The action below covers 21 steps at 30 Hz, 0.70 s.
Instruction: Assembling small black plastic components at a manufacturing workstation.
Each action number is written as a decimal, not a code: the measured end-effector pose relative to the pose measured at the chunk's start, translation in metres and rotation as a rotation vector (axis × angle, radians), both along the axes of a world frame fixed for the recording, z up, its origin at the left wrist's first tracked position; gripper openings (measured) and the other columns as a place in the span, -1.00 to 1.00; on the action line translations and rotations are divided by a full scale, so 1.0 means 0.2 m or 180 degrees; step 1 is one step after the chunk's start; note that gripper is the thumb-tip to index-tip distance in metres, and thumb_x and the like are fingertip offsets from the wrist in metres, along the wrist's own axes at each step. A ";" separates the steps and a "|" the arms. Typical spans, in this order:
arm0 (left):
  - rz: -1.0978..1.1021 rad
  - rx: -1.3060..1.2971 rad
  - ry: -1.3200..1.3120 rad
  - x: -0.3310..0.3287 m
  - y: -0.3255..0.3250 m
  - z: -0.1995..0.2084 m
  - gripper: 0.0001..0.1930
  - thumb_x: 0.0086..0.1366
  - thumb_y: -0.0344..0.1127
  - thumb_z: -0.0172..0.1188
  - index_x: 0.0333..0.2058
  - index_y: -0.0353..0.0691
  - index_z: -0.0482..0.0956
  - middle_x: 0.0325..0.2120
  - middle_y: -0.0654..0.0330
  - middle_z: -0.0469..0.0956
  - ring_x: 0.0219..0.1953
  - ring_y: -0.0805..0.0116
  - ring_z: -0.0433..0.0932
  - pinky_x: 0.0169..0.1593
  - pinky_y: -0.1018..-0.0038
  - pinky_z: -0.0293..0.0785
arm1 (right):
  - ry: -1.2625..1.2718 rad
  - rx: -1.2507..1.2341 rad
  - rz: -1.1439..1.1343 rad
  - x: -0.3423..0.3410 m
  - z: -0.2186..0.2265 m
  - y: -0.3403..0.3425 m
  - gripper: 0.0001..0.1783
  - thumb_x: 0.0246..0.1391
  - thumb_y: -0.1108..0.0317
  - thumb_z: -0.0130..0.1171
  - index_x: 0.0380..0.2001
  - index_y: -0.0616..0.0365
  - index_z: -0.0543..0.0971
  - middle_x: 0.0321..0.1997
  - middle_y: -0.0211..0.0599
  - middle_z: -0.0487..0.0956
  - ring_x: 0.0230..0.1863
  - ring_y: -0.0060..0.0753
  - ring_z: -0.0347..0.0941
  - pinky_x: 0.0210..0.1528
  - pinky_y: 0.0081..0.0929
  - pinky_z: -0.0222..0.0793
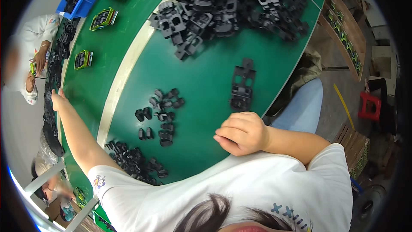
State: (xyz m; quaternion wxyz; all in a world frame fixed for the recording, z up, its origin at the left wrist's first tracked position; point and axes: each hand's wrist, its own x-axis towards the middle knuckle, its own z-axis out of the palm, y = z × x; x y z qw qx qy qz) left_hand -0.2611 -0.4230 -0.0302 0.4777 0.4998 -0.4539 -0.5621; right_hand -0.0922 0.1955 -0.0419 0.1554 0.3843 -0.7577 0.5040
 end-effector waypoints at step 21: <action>-0.4542 -0.3501 -0.1111 1.21 2.43 0.20 -0.44 0.01 -0.38 0.31 0.03 -0.24 0.36 -0.04 -0.07 0.38 0.02 0.01 0.38 0.02 0.22 0.36 | 0.0501 0.1069 0.0446 -0.26 0.06 0.42 -0.75 -0.20 0.46 0.25 -0.32 0.11 0.56 -0.14 -0.42 0.55 -0.08 -0.21 0.36 -0.03 -0.30 0.29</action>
